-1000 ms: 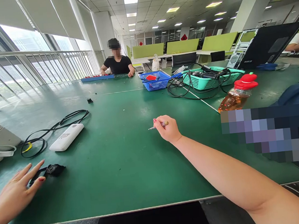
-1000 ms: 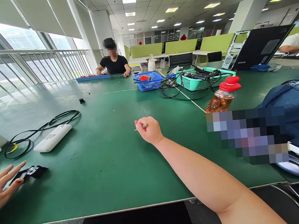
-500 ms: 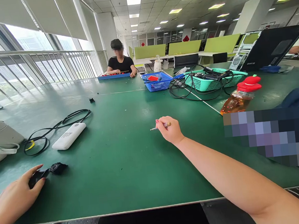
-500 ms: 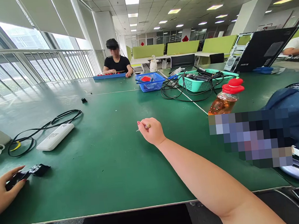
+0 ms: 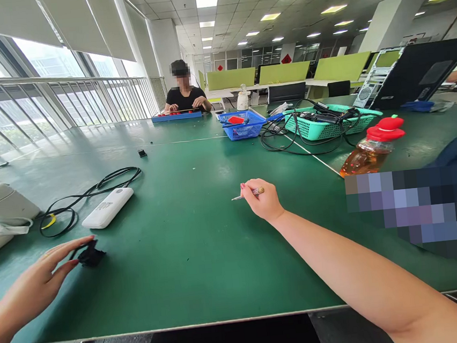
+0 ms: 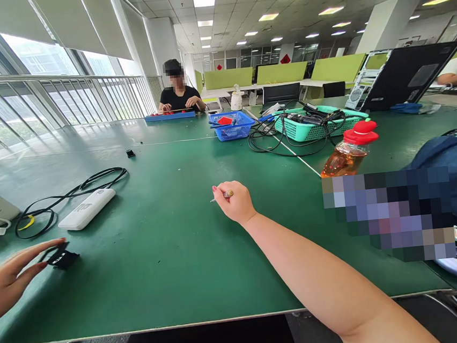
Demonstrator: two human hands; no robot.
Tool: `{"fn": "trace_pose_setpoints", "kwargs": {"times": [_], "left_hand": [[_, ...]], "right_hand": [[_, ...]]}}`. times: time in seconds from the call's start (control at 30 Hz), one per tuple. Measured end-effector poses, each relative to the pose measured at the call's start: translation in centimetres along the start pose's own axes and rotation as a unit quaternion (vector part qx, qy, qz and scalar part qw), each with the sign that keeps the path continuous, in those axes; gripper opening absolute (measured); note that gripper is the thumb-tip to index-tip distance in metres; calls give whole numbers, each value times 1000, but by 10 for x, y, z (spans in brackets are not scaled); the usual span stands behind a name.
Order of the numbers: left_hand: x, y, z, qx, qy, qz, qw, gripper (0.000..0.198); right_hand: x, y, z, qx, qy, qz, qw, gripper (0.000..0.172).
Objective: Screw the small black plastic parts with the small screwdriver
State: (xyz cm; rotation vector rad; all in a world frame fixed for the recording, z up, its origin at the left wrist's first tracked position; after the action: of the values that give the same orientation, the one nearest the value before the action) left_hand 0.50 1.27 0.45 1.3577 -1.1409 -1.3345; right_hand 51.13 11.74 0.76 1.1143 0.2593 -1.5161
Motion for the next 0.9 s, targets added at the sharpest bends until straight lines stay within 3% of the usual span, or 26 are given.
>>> {"fn": "trace_pose_setpoints", "kwargs": {"times": [0.13, 0.4, 0.57, 0.73, 0.9], "left_hand": [[-5, 3, -6, 77, -33, 74, 994, 67], [-4, -1, 4, 62, -44, 85, 993, 69], [-4, -2, 2, 66, -69, 95, 991, 59], [-12, 7, 0, 86, -71, 141, 984, 59], [-14, 17, -15, 55, -68, 153, 984, 60]], "right_hand": [[0, 0, 0, -3, -11, 6, 1000, 42], [1, -1, -1, 0, -19, 20, 1000, 45], [1, -1, -2, 4, -18, 24, 1000, 45], [1, -2, -2, 2, -19, 27, 999, 44], [1, -2, -1, -1, -19, 30, 999, 42]]}}
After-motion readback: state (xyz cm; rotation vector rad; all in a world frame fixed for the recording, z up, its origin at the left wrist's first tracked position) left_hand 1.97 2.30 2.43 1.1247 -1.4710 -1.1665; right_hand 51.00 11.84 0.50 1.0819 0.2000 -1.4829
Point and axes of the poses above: each hand's wrist, its own x-axis away from the middle knuckle, its own y-axis out of the back of the hand, z = x × y, the point moved 2 cm from there along -x, towards the middle knuckle, and after that the axes turned 6 degrees about -x, right-handed, at the moved point
